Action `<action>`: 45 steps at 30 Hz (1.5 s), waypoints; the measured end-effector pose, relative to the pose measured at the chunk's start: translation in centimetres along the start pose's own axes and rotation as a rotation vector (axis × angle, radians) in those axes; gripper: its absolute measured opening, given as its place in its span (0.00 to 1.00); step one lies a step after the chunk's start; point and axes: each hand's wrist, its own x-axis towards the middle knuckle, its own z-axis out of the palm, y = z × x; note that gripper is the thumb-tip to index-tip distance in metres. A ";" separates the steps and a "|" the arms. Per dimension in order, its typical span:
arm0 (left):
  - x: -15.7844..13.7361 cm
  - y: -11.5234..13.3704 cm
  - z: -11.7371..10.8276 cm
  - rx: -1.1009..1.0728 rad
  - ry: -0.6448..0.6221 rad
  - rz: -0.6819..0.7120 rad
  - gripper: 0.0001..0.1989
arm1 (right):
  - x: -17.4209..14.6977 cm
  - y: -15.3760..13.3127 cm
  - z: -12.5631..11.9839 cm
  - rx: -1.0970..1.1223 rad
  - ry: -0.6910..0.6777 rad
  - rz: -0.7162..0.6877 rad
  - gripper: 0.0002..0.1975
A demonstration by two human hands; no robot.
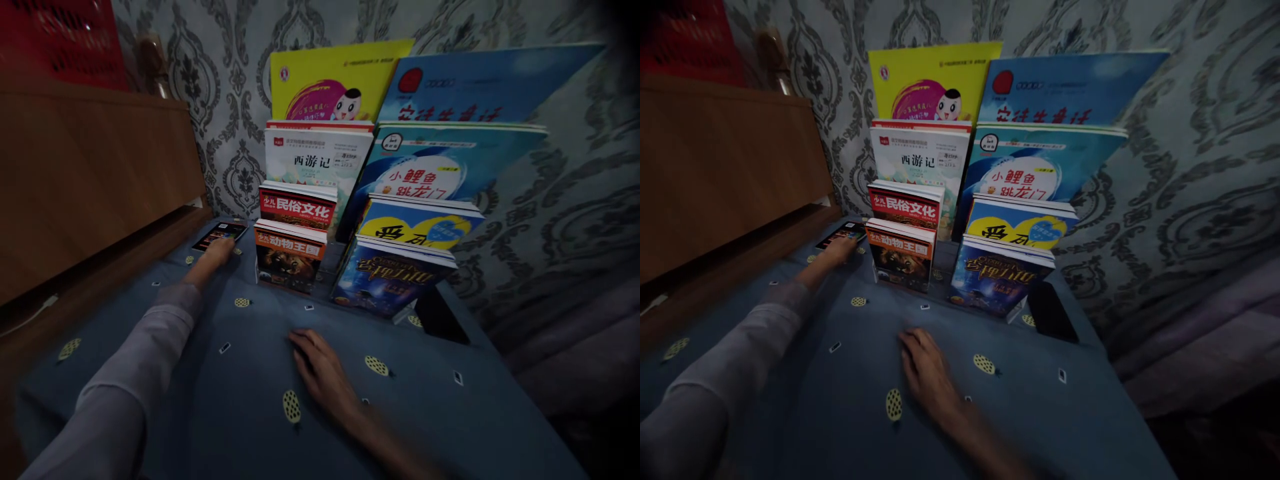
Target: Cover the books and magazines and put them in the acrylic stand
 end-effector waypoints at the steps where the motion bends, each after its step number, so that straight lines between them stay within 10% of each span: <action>1: -0.8 -0.3 -0.3 0.018 0.003 0.005 0.17 | 0.0 0.0 0.0 -0.008 0.002 -0.008 0.17; 10: -12.4 0.7 -2.4 0.083 -0.120 0.204 0.15 | 0.0 0.4 0.2 0.016 -0.034 -0.003 0.17; 14: -15.1 0.0 -1.9 -0.330 -0.407 0.425 0.23 | 0.0 0.9 0.5 0.031 -0.025 0.001 0.18; 19: -12.3 -2.2 0.2 -0.241 -0.006 -0.035 0.23 | 0.0 0.8 0.4 0.054 -0.042 0.014 0.17; 23: -10.5 -2.6 2.6 -0.215 0.036 -0.130 0.27 | 0.0 0.7 0.3 0.051 -0.045 0.009 0.17; 34: -13.7 -0.4 4.8 -0.162 0.051 -0.083 0.26 | 0.1 0.1 0.2 0.047 -0.052 0.026 0.17; 45: -18.8 7.8 4.8 -0.212 0.124 0.094 0.26 | -0.8 -0.4 0.2 0.046 -0.033 0.071 0.19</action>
